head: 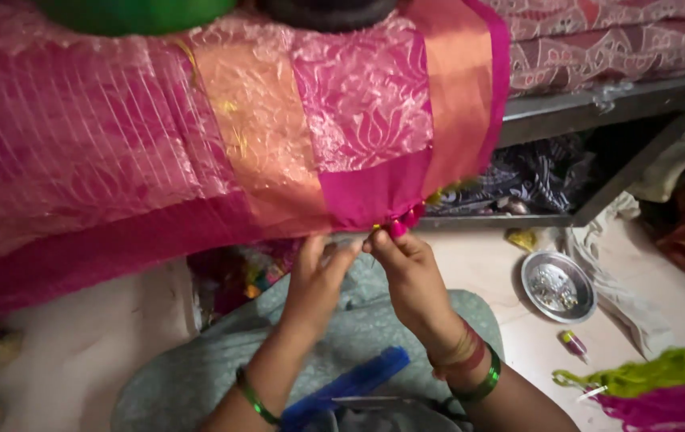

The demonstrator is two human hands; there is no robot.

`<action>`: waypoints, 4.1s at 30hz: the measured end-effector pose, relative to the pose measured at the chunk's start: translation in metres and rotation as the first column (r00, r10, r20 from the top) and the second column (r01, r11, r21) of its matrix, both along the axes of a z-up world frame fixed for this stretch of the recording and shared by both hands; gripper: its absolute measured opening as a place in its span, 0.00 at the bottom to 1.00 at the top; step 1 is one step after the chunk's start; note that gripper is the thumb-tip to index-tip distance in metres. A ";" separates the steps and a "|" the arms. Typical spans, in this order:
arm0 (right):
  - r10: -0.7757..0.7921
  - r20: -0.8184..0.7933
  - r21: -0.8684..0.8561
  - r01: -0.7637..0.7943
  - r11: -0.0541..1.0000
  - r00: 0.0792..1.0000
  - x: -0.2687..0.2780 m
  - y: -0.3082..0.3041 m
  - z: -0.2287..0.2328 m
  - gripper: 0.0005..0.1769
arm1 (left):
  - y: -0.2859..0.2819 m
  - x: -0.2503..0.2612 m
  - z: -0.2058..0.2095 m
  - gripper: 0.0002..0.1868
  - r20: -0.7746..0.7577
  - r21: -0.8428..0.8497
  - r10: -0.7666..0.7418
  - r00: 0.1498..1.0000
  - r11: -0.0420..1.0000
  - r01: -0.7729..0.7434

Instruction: The person sits on the floor and hand-sews decorative silk tassels onto the pink border of a sari, using a needle and thread. They stitch each tassel in place, cut the thread with scissors, and brush the finished tassels with a blue comb.

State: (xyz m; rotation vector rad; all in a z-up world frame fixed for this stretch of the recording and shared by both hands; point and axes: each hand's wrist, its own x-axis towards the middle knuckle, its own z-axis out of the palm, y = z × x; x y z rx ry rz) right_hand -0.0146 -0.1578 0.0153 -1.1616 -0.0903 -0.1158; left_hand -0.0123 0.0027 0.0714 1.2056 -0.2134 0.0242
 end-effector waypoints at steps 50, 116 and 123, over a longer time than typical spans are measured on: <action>0.735 0.490 -0.450 0.858 -0.246 0.468 -0.057 -0.071 0.151 0.29 | 0.011 0.058 0.006 0.15 -0.300 0.174 -0.427 0.853 0.855 0.489; 0.040 0.715 -0.633 0.621 0.462 0.698 0.022 0.042 0.208 0.07 | -0.014 0.036 -0.031 0.11 -0.044 -0.032 -0.209 0.977 0.978 0.207; 0.265 0.830 -0.554 0.674 0.488 0.490 0.066 0.089 0.227 0.07 | -0.001 0.030 -0.012 0.11 0.223 0.267 -0.108 0.969 0.962 0.046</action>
